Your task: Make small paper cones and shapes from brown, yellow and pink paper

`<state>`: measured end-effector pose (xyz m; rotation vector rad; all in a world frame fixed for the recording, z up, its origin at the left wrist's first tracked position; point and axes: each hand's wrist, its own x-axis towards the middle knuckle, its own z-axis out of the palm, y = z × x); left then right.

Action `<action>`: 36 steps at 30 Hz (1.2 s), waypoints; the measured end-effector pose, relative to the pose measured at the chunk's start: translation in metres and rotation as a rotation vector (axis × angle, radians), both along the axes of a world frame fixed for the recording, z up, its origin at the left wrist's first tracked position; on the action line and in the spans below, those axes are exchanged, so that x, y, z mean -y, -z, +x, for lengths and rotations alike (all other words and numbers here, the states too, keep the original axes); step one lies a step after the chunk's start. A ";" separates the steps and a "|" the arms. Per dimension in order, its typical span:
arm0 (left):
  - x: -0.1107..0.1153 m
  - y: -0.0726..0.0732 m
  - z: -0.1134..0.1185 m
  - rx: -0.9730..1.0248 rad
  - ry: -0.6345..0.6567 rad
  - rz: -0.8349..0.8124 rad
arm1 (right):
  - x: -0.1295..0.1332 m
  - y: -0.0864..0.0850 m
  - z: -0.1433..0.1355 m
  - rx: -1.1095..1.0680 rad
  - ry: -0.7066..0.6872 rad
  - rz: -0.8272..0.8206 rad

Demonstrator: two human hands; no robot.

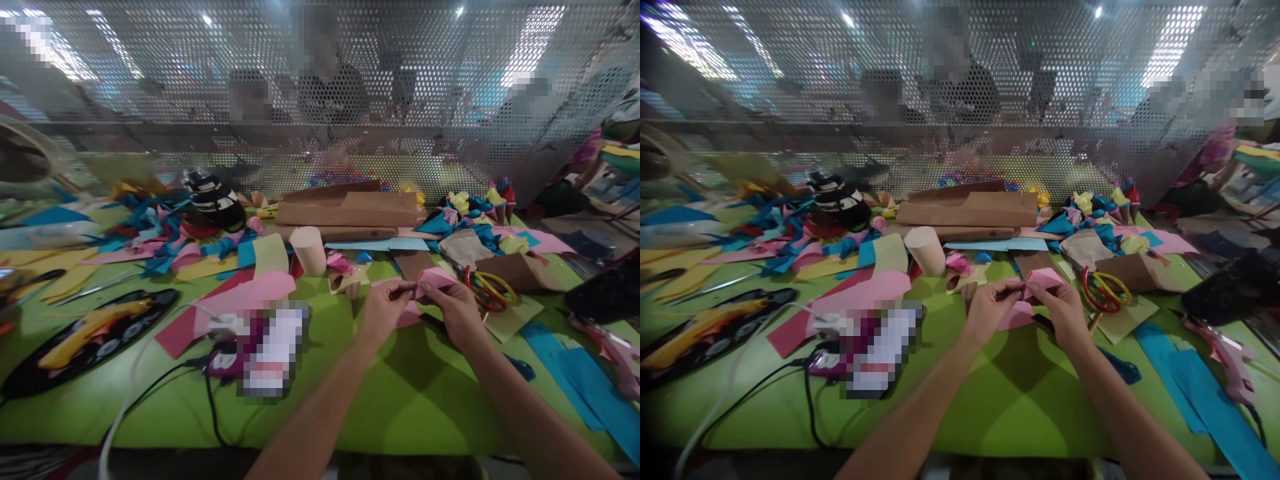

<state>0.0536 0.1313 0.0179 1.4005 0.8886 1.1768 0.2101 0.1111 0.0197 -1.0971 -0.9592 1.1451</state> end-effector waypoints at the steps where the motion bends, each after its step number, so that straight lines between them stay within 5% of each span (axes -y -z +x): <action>1: 0.000 0.000 0.000 -0.003 0.000 0.000 | 0.000 0.001 0.000 0.001 -0.002 0.001; 36: 0.003 -0.002 0.000 -0.077 -0.030 0.051 | 0.000 -0.001 -0.001 -0.007 0.019 -0.038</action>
